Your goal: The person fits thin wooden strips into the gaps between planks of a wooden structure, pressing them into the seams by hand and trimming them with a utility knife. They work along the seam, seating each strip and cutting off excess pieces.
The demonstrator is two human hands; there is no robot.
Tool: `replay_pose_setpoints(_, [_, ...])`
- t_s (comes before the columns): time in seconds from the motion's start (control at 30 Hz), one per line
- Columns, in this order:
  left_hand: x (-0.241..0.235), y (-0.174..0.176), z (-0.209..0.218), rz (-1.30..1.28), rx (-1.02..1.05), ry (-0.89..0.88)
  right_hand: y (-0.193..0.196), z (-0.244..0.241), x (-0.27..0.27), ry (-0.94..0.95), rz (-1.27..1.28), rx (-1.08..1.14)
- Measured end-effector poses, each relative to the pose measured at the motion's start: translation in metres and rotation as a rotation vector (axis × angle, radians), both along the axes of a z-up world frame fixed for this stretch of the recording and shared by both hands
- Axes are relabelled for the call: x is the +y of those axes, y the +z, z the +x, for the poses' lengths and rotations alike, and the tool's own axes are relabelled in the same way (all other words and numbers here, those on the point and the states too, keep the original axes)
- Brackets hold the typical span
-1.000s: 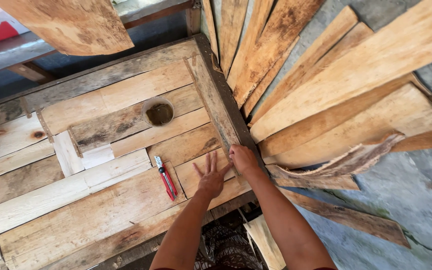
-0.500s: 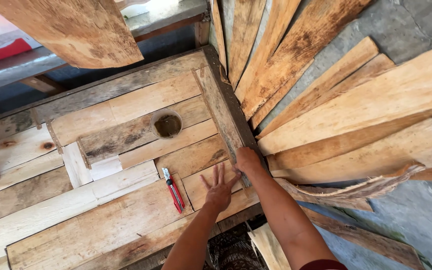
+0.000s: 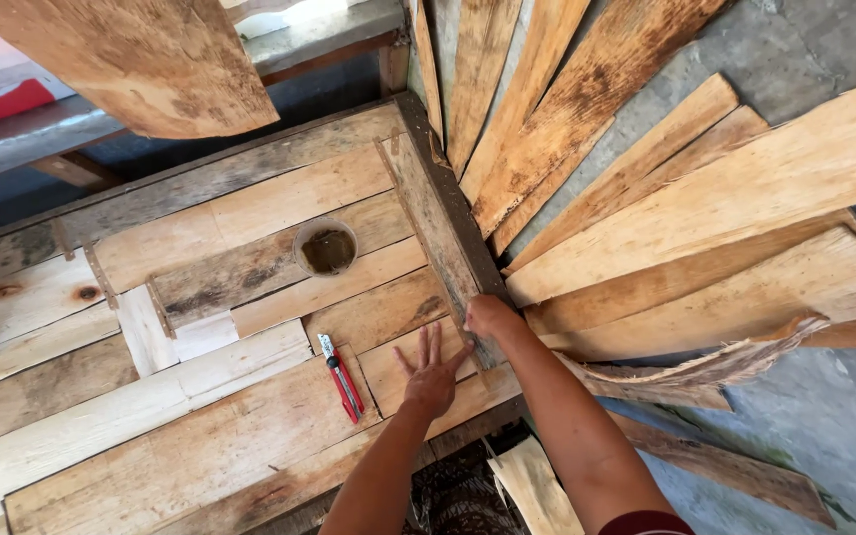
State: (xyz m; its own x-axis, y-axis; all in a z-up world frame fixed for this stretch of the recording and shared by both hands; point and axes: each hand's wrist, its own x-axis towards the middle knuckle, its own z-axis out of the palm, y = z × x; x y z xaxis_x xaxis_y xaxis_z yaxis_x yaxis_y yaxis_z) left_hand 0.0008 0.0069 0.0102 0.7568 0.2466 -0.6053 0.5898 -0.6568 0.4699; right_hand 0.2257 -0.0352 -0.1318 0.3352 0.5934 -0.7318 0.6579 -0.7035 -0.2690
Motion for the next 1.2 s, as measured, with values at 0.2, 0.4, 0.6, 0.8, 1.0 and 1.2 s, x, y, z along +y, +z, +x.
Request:
replay_pose_setpoints(0.2, [-0.001,-0.007,0.0,0.01,0.003,-0.023,0.083,-0.023,0.025,-0.061,-0.112,-0.089])
replay_pose_setpoints(0.4, [-0.002,-0.009,-0.001,0.016,-0.02,-0.003,0.11,-0.031,0.031,-0.128,-0.04,-0.153])
replay_pose_setpoints(0.6, [0.0,-0.003,0.0,0.011,0.005,-0.017,0.106,-0.029,0.033,0.031,-0.003,-0.181])
replay_pose_setpoints(0.8, [-0.002,-0.01,-0.003,-0.005,-0.032,0.008,0.088,-0.018,0.04,-0.091,-0.14,-0.071])
replay_pose_setpoints(1.0, [0.001,-0.002,0.003,-0.001,0.055,-0.035,0.102,-0.026,0.045,-0.112,-0.093,-0.138])
replay_pose_setpoints(1.2, [0.003,0.001,0.003,-0.025,0.037,-0.026,0.125,-0.024,0.05,-0.091,-0.232,-0.024])
